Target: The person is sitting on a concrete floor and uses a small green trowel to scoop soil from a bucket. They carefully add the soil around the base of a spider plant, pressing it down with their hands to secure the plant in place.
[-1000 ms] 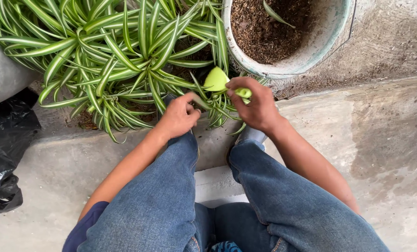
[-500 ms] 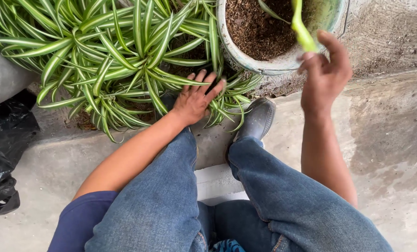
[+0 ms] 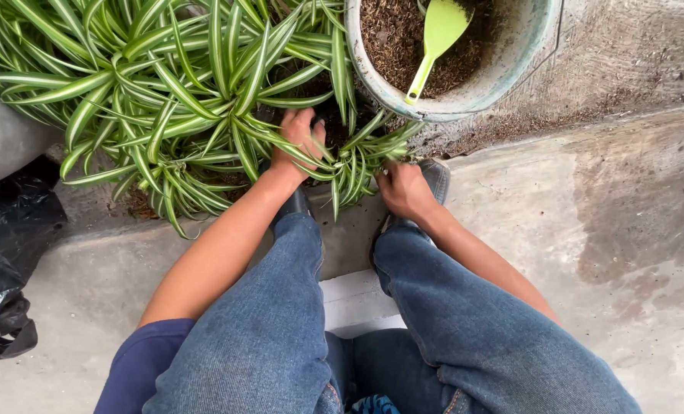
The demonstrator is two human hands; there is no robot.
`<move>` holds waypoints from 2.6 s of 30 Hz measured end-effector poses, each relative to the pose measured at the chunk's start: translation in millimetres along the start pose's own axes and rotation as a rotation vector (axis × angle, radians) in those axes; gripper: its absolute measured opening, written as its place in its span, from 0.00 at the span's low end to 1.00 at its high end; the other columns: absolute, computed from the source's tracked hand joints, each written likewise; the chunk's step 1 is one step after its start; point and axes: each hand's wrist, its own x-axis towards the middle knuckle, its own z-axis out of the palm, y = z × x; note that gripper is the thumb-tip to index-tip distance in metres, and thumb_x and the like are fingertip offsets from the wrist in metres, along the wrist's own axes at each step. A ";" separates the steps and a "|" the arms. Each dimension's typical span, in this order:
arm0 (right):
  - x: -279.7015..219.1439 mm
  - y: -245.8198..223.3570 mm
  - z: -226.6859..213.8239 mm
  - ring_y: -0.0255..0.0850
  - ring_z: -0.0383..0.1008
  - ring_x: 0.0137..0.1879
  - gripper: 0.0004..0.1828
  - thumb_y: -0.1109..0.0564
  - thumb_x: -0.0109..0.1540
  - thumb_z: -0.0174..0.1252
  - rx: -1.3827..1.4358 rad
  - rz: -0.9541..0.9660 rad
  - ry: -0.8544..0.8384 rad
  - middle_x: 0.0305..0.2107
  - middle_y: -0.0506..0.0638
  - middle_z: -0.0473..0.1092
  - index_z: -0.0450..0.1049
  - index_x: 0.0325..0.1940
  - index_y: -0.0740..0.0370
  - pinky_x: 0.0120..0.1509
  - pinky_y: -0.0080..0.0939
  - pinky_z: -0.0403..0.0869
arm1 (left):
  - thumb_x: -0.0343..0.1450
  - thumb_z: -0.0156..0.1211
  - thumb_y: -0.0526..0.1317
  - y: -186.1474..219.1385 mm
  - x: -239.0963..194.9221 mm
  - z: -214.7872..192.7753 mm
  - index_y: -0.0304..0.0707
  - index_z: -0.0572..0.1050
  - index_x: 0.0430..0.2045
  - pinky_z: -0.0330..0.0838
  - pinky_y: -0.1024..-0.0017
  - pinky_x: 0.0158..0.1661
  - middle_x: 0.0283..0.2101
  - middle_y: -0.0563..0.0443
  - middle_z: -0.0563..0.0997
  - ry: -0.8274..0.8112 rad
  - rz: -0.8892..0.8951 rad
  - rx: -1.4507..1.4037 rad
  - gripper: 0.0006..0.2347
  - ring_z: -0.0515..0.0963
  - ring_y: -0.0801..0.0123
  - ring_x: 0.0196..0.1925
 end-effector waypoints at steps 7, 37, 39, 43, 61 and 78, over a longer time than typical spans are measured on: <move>9.7 15.8 10.2 0.56 0.78 0.37 0.10 0.54 0.58 0.56 0.339 0.117 0.226 0.23 0.60 0.74 0.80 0.36 0.61 0.42 0.59 0.72 | 0.68 0.57 0.37 -24.1 -29.0 24.4 0.32 0.76 0.26 0.75 0.51 0.41 0.29 0.34 0.79 0.000 -0.321 -0.243 0.06 0.82 0.40 0.38; -23.3 -90.4 -62.6 0.68 0.75 0.55 0.29 0.48 0.60 0.66 0.424 -0.059 -0.093 0.43 0.72 0.74 0.72 0.60 0.68 0.54 0.67 0.73 | 0.54 0.72 0.45 29.8 -50.0 -4.7 0.63 0.64 0.71 0.65 0.53 0.51 0.74 0.47 0.58 0.007 0.700 0.315 0.43 0.64 0.47 0.61; -20.1 -73.9 -43.5 0.61 0.75 0.56 0.28 0.53 0.60 0.65 0.602 -0.036 -0.113 0.44 0.68 0.74 0.71 0.61 0.68 0.57 0.63 0.73 | 0.57 0.64 0.39 26.0 -47.0 3.6 0.63 0.63 0.71 0.63 0.57 0.51 0.73 0.50 0.60 0.024 0.718 0.363 0.41 0.64 0.50 0.61; -24.8 -43.1 -32.8 0.52 0.75 0.56 0.28 0.60 0.56 0.60 0.797 -0.013 -0.184 0.45 0.62 0.76 0.74 0.62 0.64 0.58 0.59 0.73 | 0.61 0.54 0.34 11.8 -45.6 22.3 0.64 0.61 0.73 0.58 0.56 0.56 0.72 0.49 0.63 0.057 0.731 0.435 0.38 0.63 0.50 0.65; -20.2 -57.0 -70.2 0.72 0.74 0.52 0.25 0.54 0.56 0.59 0.146 -0.008 -0.352 0.40 0.72 0.74 0.68 0.54 0.67 0.53 0.73 0.70 | 0.72 0.66 0.43 -22.5 -37.4 43.1 0.36 0.78 0.50 0.64 0.49 0.59 0.54 0.34 0.74 0.053 0.713 0.140 0.15 0.66 0.38 0.65; -4.3 -125.7 -171.9 0.62 0.75 0.53 0.18 0.58 0.68 0.52 0.024 -0.101 -0.266 0.44 0.68 0.73 0.73 0.59 0.71 0.62 0.60 0.71 | 0.75 0.60 0.40 7.9 -36.0 44.1 0.44 0.76 0.52 0.67 0.56 0.53 0.47 0.48 0.74 0.267 0.600 0.229 0.12 0.73 0.52 0.57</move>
